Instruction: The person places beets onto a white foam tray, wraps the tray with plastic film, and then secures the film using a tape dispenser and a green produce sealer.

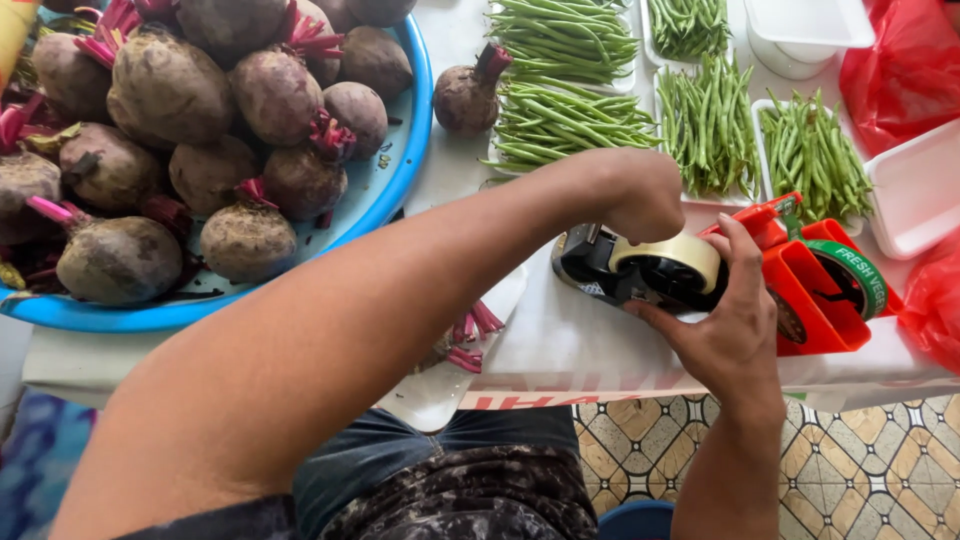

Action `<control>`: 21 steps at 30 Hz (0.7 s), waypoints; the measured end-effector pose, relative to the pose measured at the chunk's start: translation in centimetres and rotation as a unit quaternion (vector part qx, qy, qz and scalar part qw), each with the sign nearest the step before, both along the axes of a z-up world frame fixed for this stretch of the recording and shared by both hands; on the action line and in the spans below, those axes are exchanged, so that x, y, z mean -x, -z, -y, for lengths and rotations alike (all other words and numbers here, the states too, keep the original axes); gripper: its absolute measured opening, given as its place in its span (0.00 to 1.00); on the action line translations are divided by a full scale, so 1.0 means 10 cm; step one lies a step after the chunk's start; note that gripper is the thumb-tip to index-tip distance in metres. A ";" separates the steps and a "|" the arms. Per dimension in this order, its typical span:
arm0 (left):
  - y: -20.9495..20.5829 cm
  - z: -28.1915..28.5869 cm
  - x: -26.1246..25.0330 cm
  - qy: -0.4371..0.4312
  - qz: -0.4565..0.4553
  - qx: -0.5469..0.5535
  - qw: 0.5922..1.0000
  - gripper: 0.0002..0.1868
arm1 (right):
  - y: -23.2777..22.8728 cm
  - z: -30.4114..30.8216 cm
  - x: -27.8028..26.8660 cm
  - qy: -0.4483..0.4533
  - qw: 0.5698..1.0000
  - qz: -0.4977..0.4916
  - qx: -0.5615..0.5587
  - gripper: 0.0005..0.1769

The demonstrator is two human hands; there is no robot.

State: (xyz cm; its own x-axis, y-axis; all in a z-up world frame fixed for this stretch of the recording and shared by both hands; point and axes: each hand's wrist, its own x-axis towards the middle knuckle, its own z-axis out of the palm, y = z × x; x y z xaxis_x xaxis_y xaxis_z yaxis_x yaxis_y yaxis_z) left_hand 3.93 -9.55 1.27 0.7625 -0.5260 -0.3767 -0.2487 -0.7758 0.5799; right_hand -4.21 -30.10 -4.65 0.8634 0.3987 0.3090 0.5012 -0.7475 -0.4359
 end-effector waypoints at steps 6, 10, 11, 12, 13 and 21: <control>-0.32 -0.35 0.22 -0.073 -0.054 0.027 0.996 0.16 | 0.12 0.11 -0.04 -0.038 0.999 0.037 0.013 0.59; -0.31 -0.57 0.31 -0.118 -0.109 -0.026 0.987 0.12 | 0.14 0.12 -0.09 -0.108 0.991 0.077 0.019 0.53; -0.26 -0.60 0.30 -0.123 -0.125 -0.013 0.984 0.11 | 0.13 0.13 -0.08 -0.113 0.991 0.073 0.025 0.51; -0.24 -0.63 0.29 -0.125 -0.126 -0.013 0.984 0.11 | 0.14 0.12 -0.08 -0.115 0.990 0.072 0.024 0.51; -0.23 -0.65 0.28 -0.130 -0.139 -0.009 0.982 0.11 | 0.14 0.12 -0.08 -0.110 0.991 0.066 0.029 0.49; -0.35 -0.64 0.19 -0.109 -0.154 -0.049 0.981 0.11 | 0.14 0.13 -0.08 -0.115 0.990 0.072 0.033 0.47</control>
State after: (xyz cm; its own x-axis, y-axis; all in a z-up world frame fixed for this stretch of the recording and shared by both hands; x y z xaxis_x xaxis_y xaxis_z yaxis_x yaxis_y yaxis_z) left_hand 2.03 -3.18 4.80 0.6956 -0.3128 -0.6467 0.1041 -0.8468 0.5216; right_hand -3.46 -31.43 -6.08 0.6961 0.6038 0.3885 0.7151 -0.6308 -0.3011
